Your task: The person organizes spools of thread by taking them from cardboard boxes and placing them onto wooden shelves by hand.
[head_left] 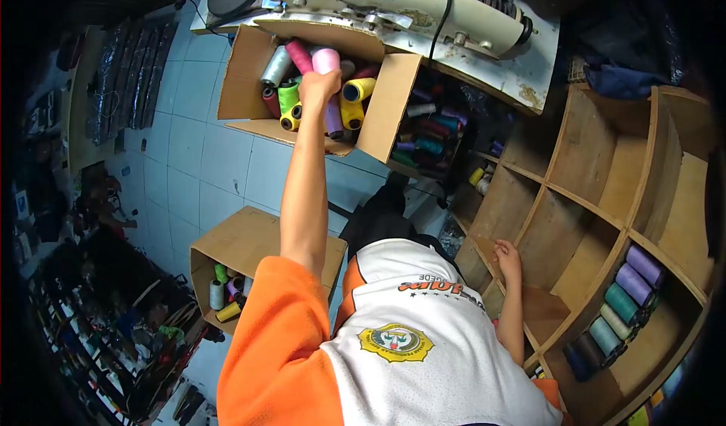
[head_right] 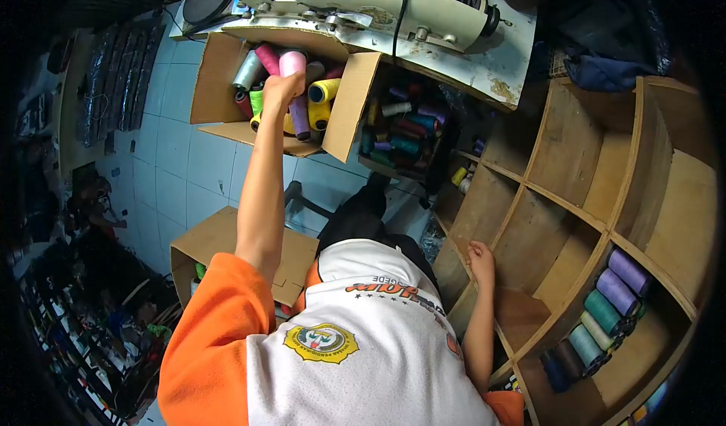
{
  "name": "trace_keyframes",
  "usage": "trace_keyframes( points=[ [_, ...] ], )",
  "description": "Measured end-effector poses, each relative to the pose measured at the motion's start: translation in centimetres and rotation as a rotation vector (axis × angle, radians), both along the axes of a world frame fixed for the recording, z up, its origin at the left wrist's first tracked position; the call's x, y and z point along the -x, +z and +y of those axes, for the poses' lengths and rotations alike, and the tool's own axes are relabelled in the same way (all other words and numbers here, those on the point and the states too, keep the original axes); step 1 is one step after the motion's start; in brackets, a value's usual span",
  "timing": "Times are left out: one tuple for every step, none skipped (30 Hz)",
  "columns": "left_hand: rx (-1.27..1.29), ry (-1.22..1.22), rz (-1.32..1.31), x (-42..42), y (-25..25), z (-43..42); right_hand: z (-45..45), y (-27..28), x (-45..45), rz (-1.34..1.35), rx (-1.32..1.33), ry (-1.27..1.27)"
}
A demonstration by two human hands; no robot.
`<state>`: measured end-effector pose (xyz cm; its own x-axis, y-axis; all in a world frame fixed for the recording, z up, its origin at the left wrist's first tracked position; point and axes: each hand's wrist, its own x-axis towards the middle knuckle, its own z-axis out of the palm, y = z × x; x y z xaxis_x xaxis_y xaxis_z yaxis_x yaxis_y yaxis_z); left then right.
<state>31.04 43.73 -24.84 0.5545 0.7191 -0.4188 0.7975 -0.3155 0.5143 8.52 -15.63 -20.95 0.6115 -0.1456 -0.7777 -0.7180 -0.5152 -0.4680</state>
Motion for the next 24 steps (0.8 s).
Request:
trace_keyframes(
  points=[
    [-0.046,-0.091,-0.025,0.5,1.6,-0.5,0.9,0.1,-0.5,-0.030,-0.013,0.037],
    [-0.091,-0.181,-0.047,2.3,5.1,-1.5,2.1,0.6,-1.4,-0.057,-0.026,0.075],
    [-0.135,-0.269,-0.068,4.2,8.8,-2.8,3.6,1.4,-2.4,-0.082,-0.037,0.114],
    [-0.097,-0.286,-0.125,6.0,12.5,-4.6,5.8,2.4,-3.6,-0.138,-0.075,0.162],
    [-0.061,-0.302,-0.184,7.6,15.7,-6.6,8.6,3.8,-5.3,-0.196,-0.116,0.210],
    [-0.009,-0.380,-0.198,9.1,17.5,-7.9,11.6,6.0,-7.0,-0.278,-0.121,0.285],
    [0.043,-0.454,-0.212,10.4,19.1,-9.2,14.8,8.8,-8.7,-0.359,-0.126,0.362],
    [0.138,-0.520,-0.169,11.3,21.0,-10.6,18.2,12.4,-10.2,-0.501,-0.101,0.436],
    [0.234,-0.585,-0.125,11.9,22.5,-12.0,20.9,15.6,-11.4,-0.642,-0.075,0.508],
    [0.289,-0.689,-0.110,12.3,23.4,-13.3,22.1,17.2,-12.4,-0.745,-0.062,0.684],
    [0.343,-0.796,-0.096,12.4,23.9,-14.3,22.9,18.3,-13.1,-0.848,-0.046,0.859],
    [0.428,-0.848,-0.120,12.5,24.0,-15.2,23.4,19.3,-13.3,-0.844,-0.109,0.904],
    [0.527,-0.914,-0.145,12.3,23.9,-16.2,23.2,19.1,-13.6,-0.825,-0.178,1.006],
    [0.448,-1.022,-0.135,12.2,23.7,-16.4,22.7,18.6,-13.0,-0.821,-0.219,0.938],
    [0.576,-0.996,-0.128,11.7,23.6,-16.0,22.0,17.9,-12.3,-0.818,-0.220,0.858],
    [0.662,-0.908,-0.144,10.8,22.7,-15.2,21.1,17.6,-12.1,-0.730,-0.306,0.769],
    [0.548,-0.955,-0.333,10.0,20.4,-13.2,20.0,17.6,-11.5,-0.653,-0.382,0.656],
    [0.471,-0.777,-0.241,7.6,19.7,-12.0,18.9,17.7,-10.3,-0.624,-0.349,0.555],
    [0.411,-0.589,-0.158,5.2,19.1,-10.7,17.7,18.1,-9.5,-0.607,-0.333,0.465],
    [0.247,-0.658,-0.390,3.6,12.4,-7.5,16.5,18.7,-9.0,-0.575,-0.341,0.376],
    [-0.072,-0.858,-0.227,1.8,9.8,-4.9,15.6,19.3,-8.4,-0.553,-0.373,0.286],
    [-0.181,-0.986,-0.172,0.0,5.7,-2.0,14.5,19.5,-7.7,-0.577,-0.336,0.248],
    [-0.302,-1.101,-0.112,-1.4,1.6,-0.2,13.6,20.0,-7.1,-0.598,-0.337,0.154],
    [-0.226,-1.168,-0.032,-2.3,-1.0,0.4,13.0,20.4,-6.4,-0.612,-0.349,0.062]
  ],
)
